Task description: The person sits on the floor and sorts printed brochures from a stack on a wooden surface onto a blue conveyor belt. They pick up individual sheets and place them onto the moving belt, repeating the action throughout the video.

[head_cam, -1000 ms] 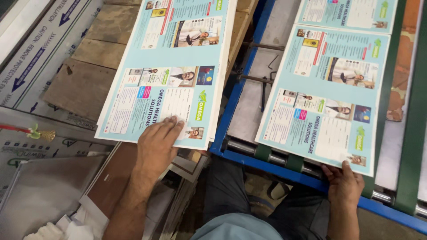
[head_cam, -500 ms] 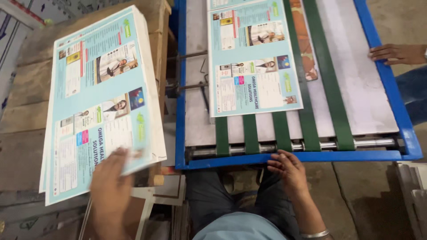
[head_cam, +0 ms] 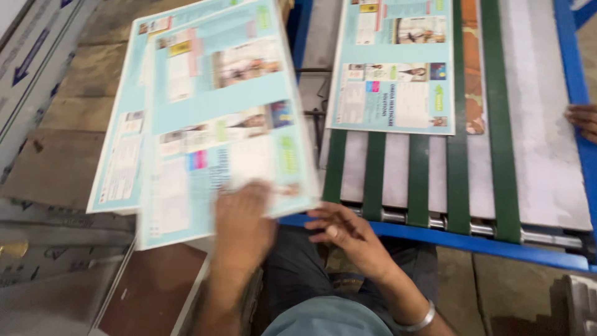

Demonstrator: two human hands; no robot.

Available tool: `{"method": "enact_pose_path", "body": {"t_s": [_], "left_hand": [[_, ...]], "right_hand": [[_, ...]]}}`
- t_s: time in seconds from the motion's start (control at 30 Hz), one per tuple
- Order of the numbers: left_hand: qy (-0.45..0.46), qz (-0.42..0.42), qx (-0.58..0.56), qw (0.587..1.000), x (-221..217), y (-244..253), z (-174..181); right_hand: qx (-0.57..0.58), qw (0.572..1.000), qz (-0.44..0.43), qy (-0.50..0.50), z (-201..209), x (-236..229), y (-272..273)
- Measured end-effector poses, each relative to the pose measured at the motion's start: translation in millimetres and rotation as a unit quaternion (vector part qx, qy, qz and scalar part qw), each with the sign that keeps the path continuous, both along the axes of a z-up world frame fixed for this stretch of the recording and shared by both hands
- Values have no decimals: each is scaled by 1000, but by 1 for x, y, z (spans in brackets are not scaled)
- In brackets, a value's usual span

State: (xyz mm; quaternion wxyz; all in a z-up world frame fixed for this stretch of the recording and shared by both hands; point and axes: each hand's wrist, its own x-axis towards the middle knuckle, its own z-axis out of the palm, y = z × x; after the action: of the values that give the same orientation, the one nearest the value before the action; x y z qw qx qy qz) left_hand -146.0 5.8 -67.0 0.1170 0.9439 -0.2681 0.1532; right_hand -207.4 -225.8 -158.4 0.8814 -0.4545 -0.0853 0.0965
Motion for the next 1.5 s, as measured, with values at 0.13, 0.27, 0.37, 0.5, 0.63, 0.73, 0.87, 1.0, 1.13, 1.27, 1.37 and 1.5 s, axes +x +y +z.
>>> {"method": "enact_pose_path", "body": {"t_s": [0.13, 0.27, 0.37, 0.5, 0.63, 0.73, 0.87, 1.0, 1.13, 1.27, 1.37, 1.5], "left_hand": [[41, -100, 10, 994, -31, -44, -3], [84, -104, 25, 991, -24, -18, 7], [39, -28, 55, 997, -2, 17, 9], [-3, 43, 33, 999, 33, 51, 6], [-16, 40, 7, 999, 43, 62, 1], [-18, 43, -14, 999, 40, 63, 2], [-31, 24, -22, 999, 42, 66, 6], [-86, 50, -5, 995, 41, 64, 3], [-91, 53, -11, 994, 43, 65, 0], [-106, 58, -20, 992, 48, 67, 0], [-109, 66, -34, 991, 50, 67, -1], [-114, 67, -43, 990, 51, 66, -2]], "right_hand": [[110, 977, -105, 147, -1, 12, 22], [81, 943, -286, 152, -37, 14, -30], [0, 908, -384, 166, -73, 7, -87], [-20, 854, -497, 153, -110, 0, -154], [-24, 827, -543, 143, -128, 1, -180], [-44, 833, -538, 124, -136, -14, -174], [-57, 842, -523, 119, -145, -56, -147], [-80, 821, -534, 184, -150, -83, -117], [-58, 835, -521, 165, -148, -77, -111], [-123, 845, -515, 73, -149, -31, -122], [-98, 837, -529, 102, -151, 0, -132], [-46, 869, -475, 129, -154, 21, -139]]}}
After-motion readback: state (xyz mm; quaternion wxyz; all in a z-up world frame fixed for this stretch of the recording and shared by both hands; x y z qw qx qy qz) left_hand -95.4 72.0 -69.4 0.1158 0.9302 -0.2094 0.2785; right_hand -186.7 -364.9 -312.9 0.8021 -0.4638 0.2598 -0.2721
